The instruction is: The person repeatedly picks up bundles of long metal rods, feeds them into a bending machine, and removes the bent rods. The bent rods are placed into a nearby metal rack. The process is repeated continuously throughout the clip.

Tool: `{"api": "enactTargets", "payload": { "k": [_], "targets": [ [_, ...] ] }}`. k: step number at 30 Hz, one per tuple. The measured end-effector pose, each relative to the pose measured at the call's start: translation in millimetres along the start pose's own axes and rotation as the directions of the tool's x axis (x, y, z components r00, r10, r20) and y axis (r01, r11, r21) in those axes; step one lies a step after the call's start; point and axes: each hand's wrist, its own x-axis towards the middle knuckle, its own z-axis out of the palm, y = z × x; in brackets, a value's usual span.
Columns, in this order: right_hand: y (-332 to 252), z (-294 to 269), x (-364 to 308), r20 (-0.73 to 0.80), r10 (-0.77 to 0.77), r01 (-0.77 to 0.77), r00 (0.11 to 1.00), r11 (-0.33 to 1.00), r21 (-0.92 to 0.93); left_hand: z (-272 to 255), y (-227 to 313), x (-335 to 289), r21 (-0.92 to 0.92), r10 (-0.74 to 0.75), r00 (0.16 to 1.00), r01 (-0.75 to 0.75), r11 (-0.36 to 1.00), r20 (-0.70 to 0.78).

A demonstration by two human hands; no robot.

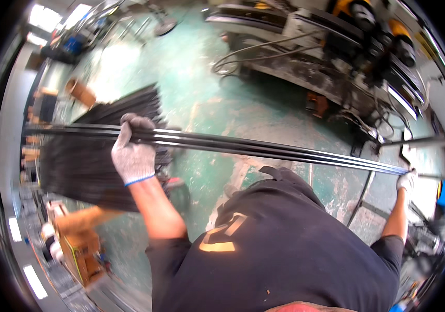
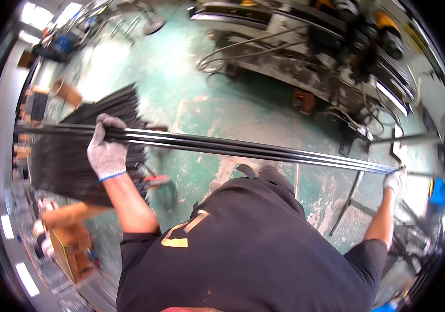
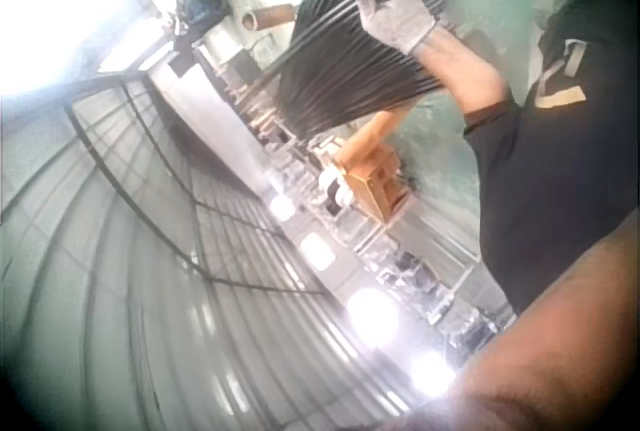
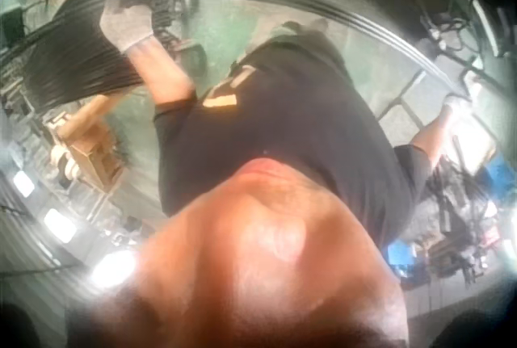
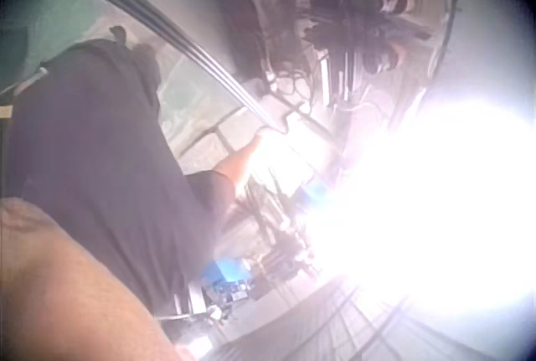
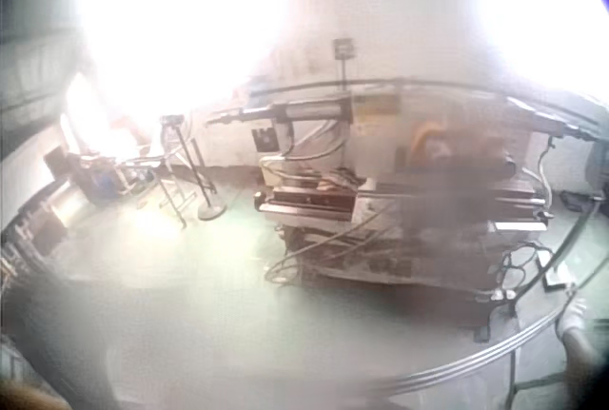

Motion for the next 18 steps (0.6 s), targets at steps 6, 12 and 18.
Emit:
{"api": "enactTargets", "payload": {
  "k": [6,12,18],
  "targets": [
    [-209,-84,-32,0.381,-0.566,-0.673,0.731,-0.692,0.262,75,-201,41,0.3,-0.143,0.986,0.112,0.947,0.081],
    [-275,-63,23,0.742,-0.291,-0.463,0.604,-0.886,0.028,133,-286,94,0.383,-0.394,0.863,0.264,0.885,0.317],
    [-259,-28,108,0.757,0.08,-0.343,0.649,-0.857,0.385,155,-254,215,0.321,-0.308,0.847,0.175,0.931,0.433]
  ]
}}
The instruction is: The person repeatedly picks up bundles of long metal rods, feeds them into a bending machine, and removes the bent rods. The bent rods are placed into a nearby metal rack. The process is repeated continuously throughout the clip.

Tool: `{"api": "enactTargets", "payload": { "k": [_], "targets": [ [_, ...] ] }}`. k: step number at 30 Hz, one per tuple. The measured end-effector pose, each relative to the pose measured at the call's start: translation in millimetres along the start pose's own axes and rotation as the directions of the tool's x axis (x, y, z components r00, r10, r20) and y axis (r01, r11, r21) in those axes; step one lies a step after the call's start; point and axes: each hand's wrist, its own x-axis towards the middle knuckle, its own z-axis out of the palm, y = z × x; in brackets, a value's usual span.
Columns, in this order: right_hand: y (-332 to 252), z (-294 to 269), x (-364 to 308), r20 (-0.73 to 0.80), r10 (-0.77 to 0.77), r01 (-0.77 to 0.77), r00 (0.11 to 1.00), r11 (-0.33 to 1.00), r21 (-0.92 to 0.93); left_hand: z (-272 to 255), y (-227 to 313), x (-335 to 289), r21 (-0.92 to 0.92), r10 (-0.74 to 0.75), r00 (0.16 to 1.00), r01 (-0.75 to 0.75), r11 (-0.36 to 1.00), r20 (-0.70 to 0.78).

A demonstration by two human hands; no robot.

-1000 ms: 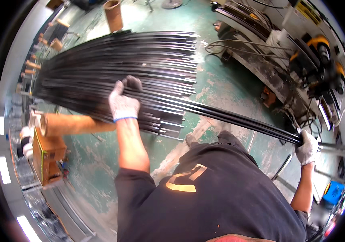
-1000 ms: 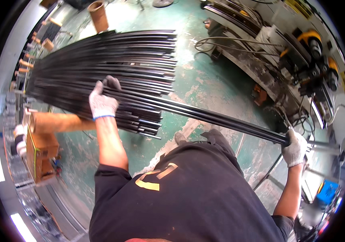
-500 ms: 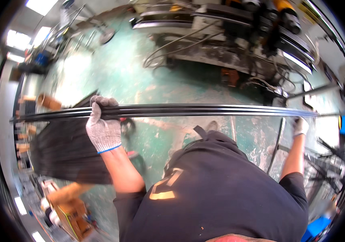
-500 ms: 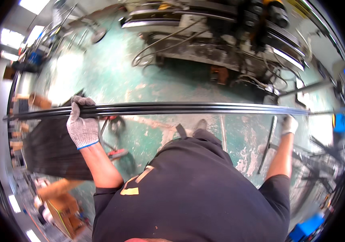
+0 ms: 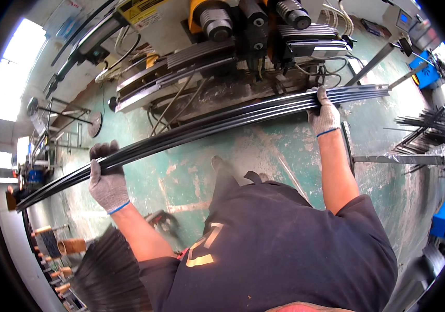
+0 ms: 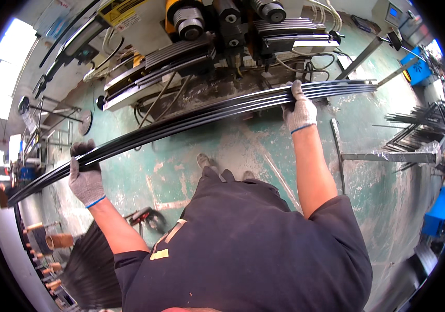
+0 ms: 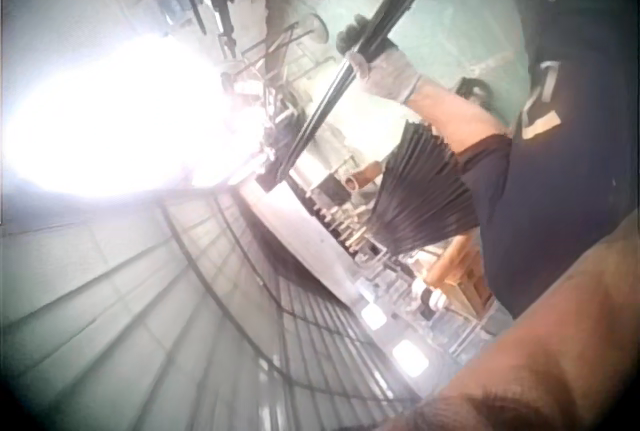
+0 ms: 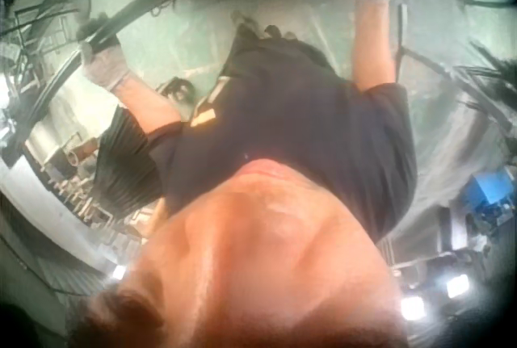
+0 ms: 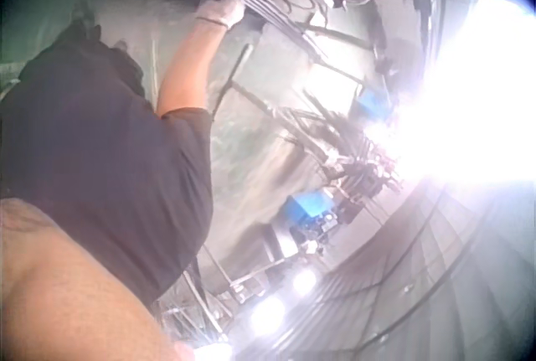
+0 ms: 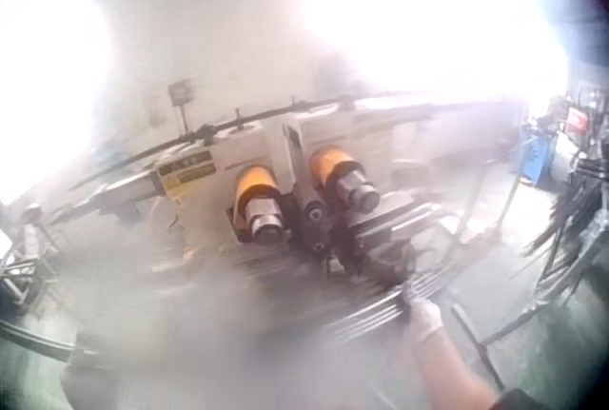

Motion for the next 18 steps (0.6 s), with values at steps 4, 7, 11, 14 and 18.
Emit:
{"api": "enactTargets", "payload": {
  "k": [4,7,11,14,18],
  "targets": [
    [7,52,27,-0.014,-0.08,0.08,0.997,0.996,-0.032,-46,-12,62,0.16,0.002,0.996,0.013,0.987,-0.093],
    [32,102,47,0.077,-0.106,0.108,0.991,0.994,-0.021,-77,-34,121,0.164,0.005,0.971,0.035,0.986,-0.238],
    [65,157,72,0.051,-0.167,0.17,0.985,0.984,-0.051,-99,-60,181,0.114,-0.089,0.933,0.136,0.984,-0.348],
    [83,181,103,0.095,-0.226,0.237,0.97,0.961,-0.139,-104,-88,224,0.006,-0.191,0.906,0.208,0.978,-0.377],
    [93,212,112,0.02,-0.032,0.034,0.999,0.994,-0.108,-113,-132,257,-0.066,-0.271,0.884,0.266,0.962,-0.38]
  ]
}}
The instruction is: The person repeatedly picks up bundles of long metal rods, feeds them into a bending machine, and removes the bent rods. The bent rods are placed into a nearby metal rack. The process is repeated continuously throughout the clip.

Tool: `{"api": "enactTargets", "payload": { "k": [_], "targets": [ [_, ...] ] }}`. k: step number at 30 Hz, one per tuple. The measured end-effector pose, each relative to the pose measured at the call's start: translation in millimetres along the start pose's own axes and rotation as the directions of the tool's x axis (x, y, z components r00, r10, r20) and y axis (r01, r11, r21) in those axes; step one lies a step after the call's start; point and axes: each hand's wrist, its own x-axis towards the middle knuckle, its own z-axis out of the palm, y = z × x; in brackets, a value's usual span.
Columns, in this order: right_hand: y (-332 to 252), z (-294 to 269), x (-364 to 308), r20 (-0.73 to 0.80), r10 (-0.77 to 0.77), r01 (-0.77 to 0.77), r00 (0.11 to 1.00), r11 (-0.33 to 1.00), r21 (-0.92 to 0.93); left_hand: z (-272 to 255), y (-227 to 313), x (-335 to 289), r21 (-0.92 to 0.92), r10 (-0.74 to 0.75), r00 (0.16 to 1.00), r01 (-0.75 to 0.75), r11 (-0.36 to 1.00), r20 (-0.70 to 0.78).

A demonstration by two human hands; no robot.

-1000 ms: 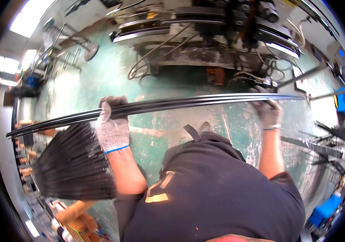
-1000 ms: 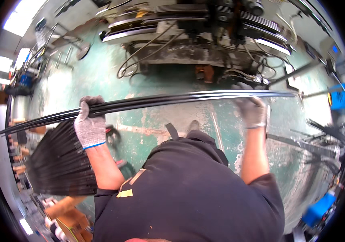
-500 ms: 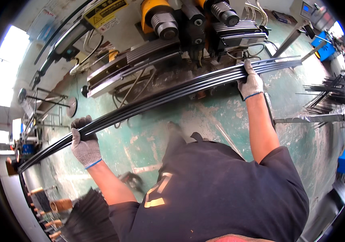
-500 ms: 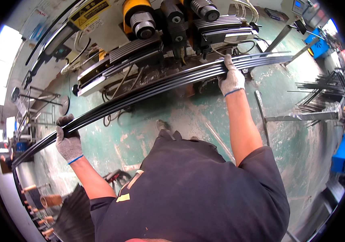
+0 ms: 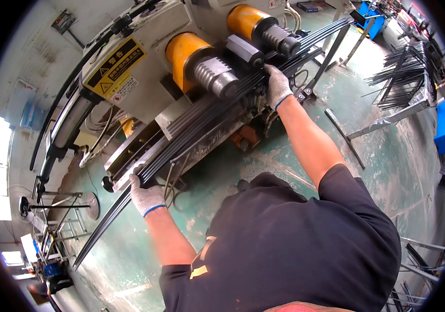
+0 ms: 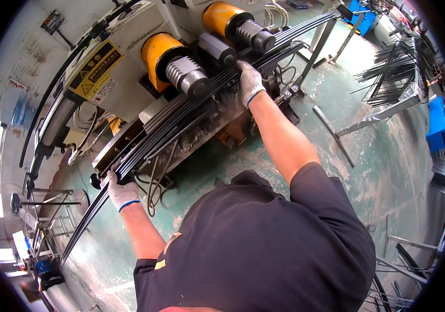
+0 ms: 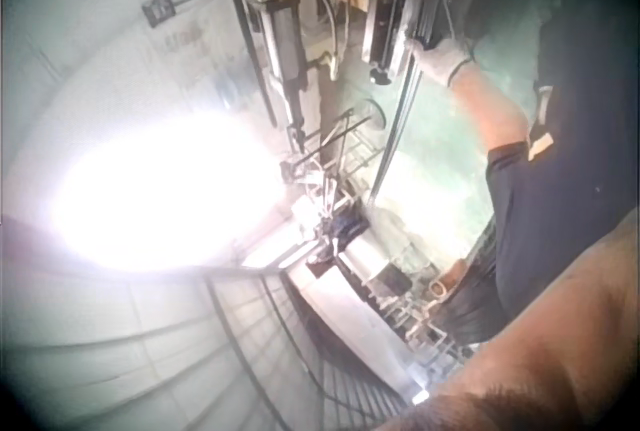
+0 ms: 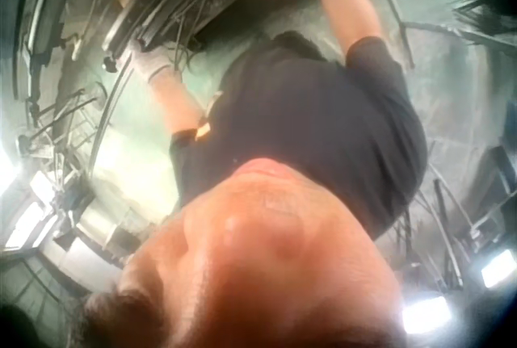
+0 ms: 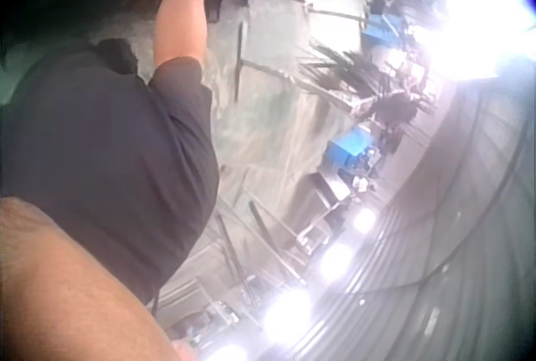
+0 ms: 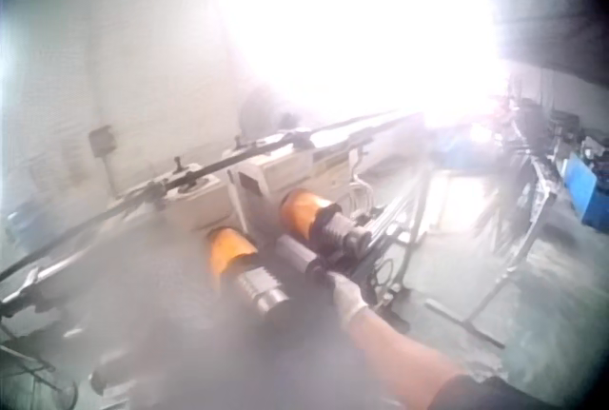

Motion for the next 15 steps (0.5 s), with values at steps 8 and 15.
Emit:
{"api": "enactTargets", "payload": {
  "k": [8,15],
  "targets": [
    [30,-3,42,-0.015,-0.169,0.164,0.985,0.969,-0.185,66,-52,11,-0.037,-0.207,0.978,0.207,0.978,-0.02],
    [17,13,40,-0.199,-0.142,0.121,0.97,0.986,-0.114,14,-12,58,-0.074,-0.186,0.968,0.2,0.977,0.168]
  ]
}}
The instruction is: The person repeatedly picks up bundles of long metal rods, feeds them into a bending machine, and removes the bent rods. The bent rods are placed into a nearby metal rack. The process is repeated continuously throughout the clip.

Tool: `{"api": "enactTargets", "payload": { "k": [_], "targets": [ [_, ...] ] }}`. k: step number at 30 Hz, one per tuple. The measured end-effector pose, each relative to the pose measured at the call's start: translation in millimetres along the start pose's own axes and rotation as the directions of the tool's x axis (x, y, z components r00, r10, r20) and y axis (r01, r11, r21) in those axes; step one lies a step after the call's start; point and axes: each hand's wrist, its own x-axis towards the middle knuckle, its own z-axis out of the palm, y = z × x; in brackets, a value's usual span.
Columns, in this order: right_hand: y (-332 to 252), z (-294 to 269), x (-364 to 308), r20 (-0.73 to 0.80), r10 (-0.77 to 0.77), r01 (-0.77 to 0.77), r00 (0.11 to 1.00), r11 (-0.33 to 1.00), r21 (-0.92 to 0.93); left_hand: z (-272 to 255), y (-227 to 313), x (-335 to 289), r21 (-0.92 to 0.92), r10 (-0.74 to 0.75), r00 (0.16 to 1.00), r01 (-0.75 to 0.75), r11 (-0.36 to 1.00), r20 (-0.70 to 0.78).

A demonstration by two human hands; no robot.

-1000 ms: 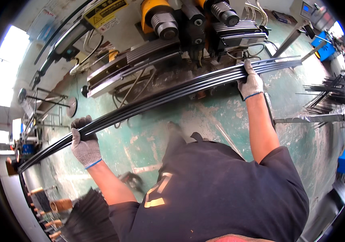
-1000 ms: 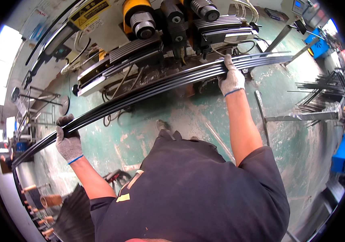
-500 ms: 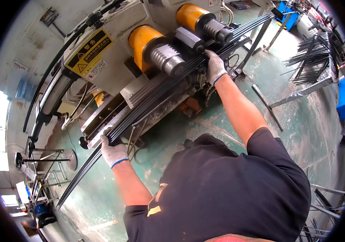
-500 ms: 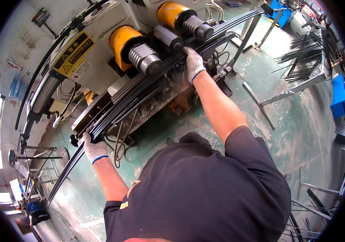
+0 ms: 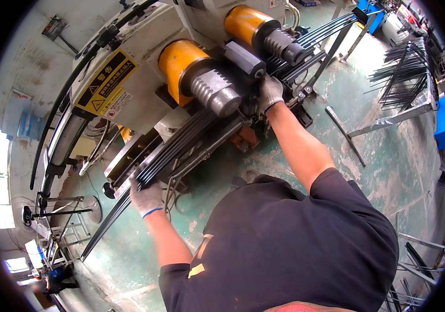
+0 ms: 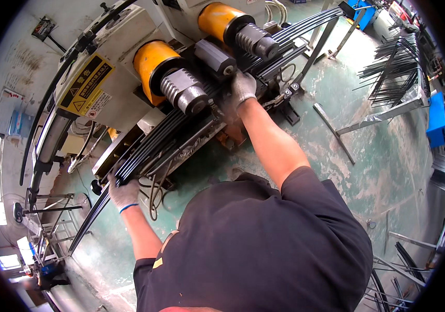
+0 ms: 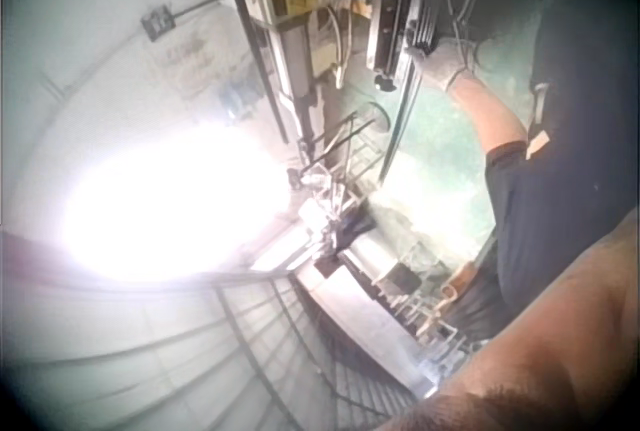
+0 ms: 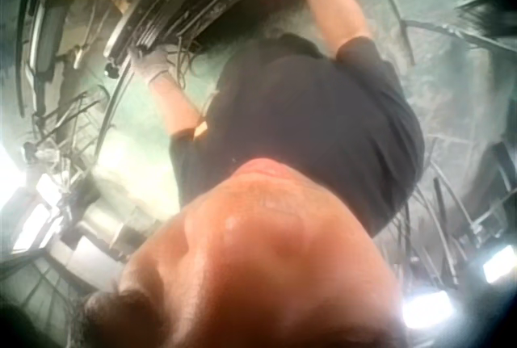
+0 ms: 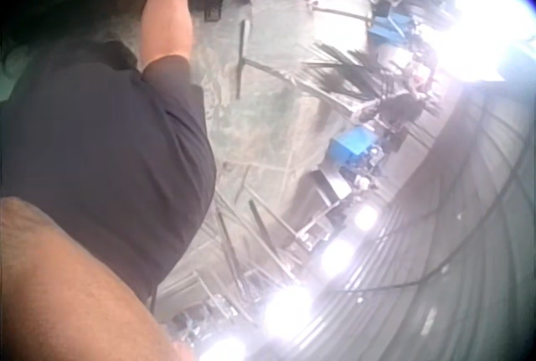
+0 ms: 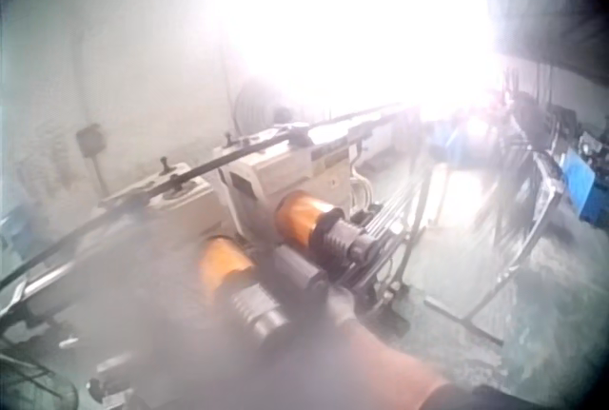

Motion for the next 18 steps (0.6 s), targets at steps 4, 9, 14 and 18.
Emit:
{"api": "enactTargets", "payload": {
  "k": [4,9,14,18],
  "targets": [
    [11,1,9,0.002,-0.091,0.09,0.996,0.983,0.16,-64,70,23,0.006,0.234,0.956,-0.237,0.972,-0.178],
    [23,-11,32,-0.048,-0.153,0.148,0.987,0.984,-0.097,-46,37,28,0.094,0.259,0.961,-0.25,0.964,-0.098],
    [35,-25,23,0.042,-0.248,0.251,0.968,0.956,-0.152,49,-57,-5,0.105,0.094,0.991,-0.084,0.991,-0.096],
    [25,-36,-6,0.098,-0.409,0.419,0.907,0.862,-0.286,24,-26,5,-0.006,0.183,0.971,-0.186,0.982,-0.155]
  ]
}}
